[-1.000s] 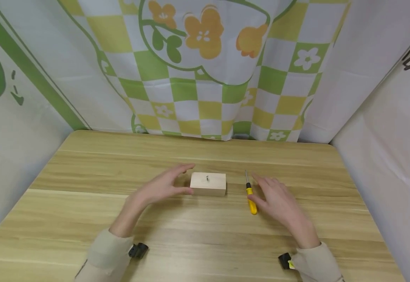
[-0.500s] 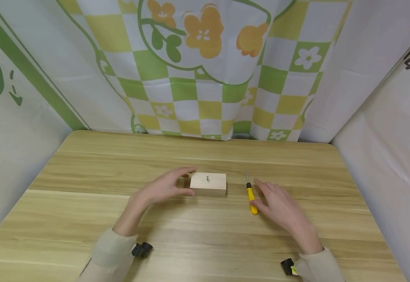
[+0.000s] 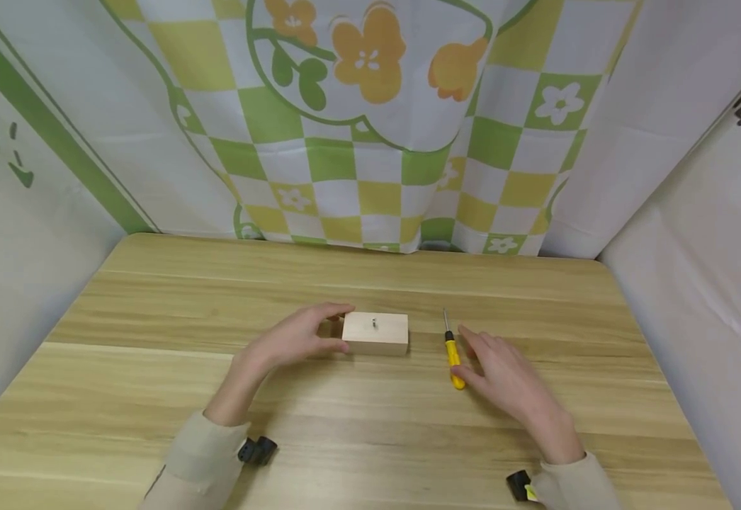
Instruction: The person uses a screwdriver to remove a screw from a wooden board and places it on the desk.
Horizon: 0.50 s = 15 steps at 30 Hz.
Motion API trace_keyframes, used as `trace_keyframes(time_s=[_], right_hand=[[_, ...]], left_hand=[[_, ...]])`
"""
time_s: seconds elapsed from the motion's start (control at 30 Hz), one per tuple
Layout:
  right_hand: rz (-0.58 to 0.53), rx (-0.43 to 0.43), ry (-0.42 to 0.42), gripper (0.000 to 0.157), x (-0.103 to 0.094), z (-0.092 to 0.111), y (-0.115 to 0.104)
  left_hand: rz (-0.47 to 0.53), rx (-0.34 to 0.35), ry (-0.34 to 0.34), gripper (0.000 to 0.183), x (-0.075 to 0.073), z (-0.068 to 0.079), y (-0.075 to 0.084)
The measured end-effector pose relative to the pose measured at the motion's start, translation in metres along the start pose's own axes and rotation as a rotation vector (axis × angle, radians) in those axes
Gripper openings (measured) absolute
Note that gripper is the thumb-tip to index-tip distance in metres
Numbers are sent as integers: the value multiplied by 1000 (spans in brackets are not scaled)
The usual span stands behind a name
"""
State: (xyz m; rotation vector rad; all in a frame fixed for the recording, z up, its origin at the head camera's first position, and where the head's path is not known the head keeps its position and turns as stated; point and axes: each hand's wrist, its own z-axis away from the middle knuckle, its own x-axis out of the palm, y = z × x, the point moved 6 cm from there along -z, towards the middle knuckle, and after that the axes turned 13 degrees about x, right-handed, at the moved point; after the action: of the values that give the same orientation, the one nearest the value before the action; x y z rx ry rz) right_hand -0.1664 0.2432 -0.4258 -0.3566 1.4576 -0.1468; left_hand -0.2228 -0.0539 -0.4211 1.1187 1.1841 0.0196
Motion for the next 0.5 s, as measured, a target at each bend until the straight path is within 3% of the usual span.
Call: trace_keyframes(time_s=[0.5], right_hand=[[10, -33, 19, 70, -1, 2, -2]], left_hand=[[26, -36, 2, 72, 1, -1, -4]])
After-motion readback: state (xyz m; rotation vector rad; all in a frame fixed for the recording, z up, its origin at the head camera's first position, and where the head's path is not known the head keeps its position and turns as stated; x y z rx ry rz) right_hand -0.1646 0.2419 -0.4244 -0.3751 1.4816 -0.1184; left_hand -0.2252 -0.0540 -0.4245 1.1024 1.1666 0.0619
